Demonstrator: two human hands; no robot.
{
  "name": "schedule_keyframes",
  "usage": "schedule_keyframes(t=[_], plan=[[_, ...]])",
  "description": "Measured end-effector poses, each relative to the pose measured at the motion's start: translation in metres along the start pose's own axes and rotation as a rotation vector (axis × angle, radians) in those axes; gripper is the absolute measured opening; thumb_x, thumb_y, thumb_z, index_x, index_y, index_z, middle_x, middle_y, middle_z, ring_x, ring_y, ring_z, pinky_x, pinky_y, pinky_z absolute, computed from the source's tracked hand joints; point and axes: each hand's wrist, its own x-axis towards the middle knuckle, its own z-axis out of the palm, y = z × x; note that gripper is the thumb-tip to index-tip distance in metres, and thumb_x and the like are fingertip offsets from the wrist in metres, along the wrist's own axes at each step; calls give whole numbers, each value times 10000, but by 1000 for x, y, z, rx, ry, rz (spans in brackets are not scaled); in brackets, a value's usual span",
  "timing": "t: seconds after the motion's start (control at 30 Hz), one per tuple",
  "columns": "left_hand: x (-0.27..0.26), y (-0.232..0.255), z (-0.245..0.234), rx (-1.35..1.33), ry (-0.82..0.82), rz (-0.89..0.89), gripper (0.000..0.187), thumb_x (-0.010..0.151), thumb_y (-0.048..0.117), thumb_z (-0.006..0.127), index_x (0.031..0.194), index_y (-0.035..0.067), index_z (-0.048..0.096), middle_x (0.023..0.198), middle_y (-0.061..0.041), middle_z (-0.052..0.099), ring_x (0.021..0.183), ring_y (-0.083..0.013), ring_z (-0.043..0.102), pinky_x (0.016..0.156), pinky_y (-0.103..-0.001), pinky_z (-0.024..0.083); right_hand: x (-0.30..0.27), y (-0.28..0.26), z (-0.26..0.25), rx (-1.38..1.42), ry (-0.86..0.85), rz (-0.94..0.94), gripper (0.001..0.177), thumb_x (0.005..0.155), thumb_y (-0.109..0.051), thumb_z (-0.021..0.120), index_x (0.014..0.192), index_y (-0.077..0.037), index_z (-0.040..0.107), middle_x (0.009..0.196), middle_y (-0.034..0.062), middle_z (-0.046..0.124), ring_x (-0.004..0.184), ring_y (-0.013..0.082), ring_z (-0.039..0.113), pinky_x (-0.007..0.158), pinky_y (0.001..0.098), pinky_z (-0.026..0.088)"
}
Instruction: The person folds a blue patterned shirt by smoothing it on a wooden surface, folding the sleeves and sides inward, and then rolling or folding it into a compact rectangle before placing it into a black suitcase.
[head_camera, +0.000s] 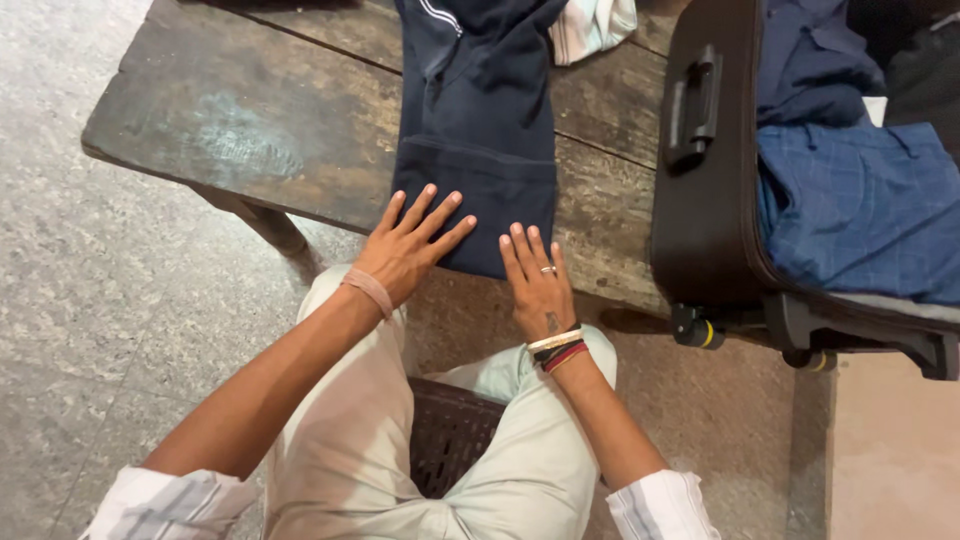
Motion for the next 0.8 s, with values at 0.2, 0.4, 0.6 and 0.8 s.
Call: schedule_keyframes(t=[0.2,0.4,0.6,0.8], plan=[[-9,8,-2,-22,-31,-8,675,916,164,562,1560,287,403,1654,-81,314,1513,-359,288,1178,-606,267,-11,-5,-10,1,67,-59,647,868,48,558,1501,-72,506,1585,133,470,1467,311,444,1166,538,380],[-8,-6,-12,-46,-8,67,632,930,157,571,1540,257,442,1624,-114,375,1476,-367,352,1154,-593,289,-5,17,-24,63,5,-131,656,862,67,574,1501,-59,497,1586,140,469,1467,299,445,1146,502,390],[-10,-32,-23,-56,15,186,704,851,85,636,1529,173,469,1622,-59,401,1494,-264,375,1199,-526,305,1,24,-29,170,-68,-57,794,728,133,578,1493,-61,490,1589,121,447,1476,303,401,1171,541,318],[-10,-59,-23,-345,70,214,626,743,-59,642,1353,81,633,1507,-79,564,1449,-248,475,1223,-462,356,-5,31,-28,346,1,-21,798,695,188,551,1438,-102,575,1548,80,530,1489,270,434,1233,523,296]])
